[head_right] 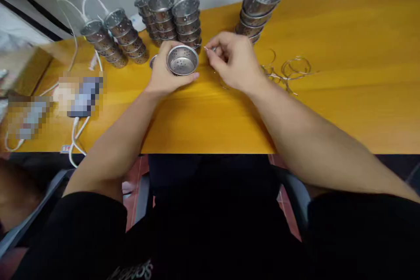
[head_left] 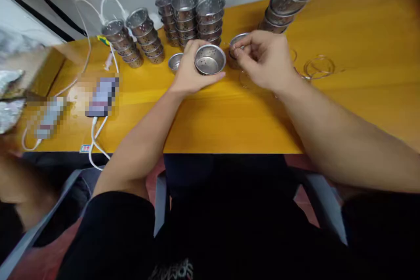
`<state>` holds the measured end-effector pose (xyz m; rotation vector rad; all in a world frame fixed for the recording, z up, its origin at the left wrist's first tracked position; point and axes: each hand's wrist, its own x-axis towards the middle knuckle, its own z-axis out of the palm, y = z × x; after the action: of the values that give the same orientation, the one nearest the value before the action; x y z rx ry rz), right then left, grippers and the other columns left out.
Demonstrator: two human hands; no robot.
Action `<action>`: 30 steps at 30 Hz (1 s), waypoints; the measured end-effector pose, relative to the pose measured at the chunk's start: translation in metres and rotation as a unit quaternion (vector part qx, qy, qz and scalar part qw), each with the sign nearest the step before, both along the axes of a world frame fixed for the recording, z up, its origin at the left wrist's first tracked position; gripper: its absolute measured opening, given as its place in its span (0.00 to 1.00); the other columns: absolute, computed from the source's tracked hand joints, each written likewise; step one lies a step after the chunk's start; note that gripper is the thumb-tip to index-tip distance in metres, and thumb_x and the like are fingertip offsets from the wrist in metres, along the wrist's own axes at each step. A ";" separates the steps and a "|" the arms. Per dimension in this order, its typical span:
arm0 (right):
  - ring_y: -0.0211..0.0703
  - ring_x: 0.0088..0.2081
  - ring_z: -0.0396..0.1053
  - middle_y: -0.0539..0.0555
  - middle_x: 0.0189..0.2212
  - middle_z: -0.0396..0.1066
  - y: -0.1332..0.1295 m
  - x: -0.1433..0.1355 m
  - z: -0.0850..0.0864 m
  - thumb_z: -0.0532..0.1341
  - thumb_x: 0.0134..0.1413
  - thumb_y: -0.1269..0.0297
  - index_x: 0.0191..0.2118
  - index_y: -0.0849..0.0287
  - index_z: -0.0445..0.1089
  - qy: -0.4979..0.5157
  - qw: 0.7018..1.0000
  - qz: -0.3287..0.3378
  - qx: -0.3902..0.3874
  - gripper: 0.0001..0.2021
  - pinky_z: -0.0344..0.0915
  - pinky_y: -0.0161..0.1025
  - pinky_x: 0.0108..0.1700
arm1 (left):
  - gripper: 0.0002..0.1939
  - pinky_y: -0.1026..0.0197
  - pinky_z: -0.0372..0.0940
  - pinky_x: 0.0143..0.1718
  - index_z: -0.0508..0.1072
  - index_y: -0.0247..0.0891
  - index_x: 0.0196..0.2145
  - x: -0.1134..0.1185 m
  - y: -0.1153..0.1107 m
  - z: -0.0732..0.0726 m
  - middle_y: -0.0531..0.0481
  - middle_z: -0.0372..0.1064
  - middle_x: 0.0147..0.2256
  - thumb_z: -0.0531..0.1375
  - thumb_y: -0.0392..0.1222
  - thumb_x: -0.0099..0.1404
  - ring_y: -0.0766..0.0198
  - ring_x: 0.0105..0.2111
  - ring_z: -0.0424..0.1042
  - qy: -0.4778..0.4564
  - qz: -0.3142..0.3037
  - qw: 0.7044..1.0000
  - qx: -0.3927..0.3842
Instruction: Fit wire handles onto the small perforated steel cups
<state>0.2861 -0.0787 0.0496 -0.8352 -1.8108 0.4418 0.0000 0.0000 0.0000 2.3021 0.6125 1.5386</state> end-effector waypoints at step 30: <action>0.53 0.34 0.68 0.52 0.32 0.82 -0.008 -0.014 0.006 0.79 0.82 0.49 0.46 0.44 0.92 -0.066 0.994 -0.066 -0.056 0.10 0.77 0.55 0.45 | 0.64 0.31 0.74 0.82 0.63 0.47 0.80 0.011 -0.013 -0.024 0.37 0.75 0.72 0.86 0.82 0.67 0.34 0.74 0.81 0.098 -0.047 0.976 -0.187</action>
<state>0.2719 -0.0864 0.0559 -1.0778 -1.8498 0.4146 0.0114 -0.0126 -0.0235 2.1662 0.7569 1.0539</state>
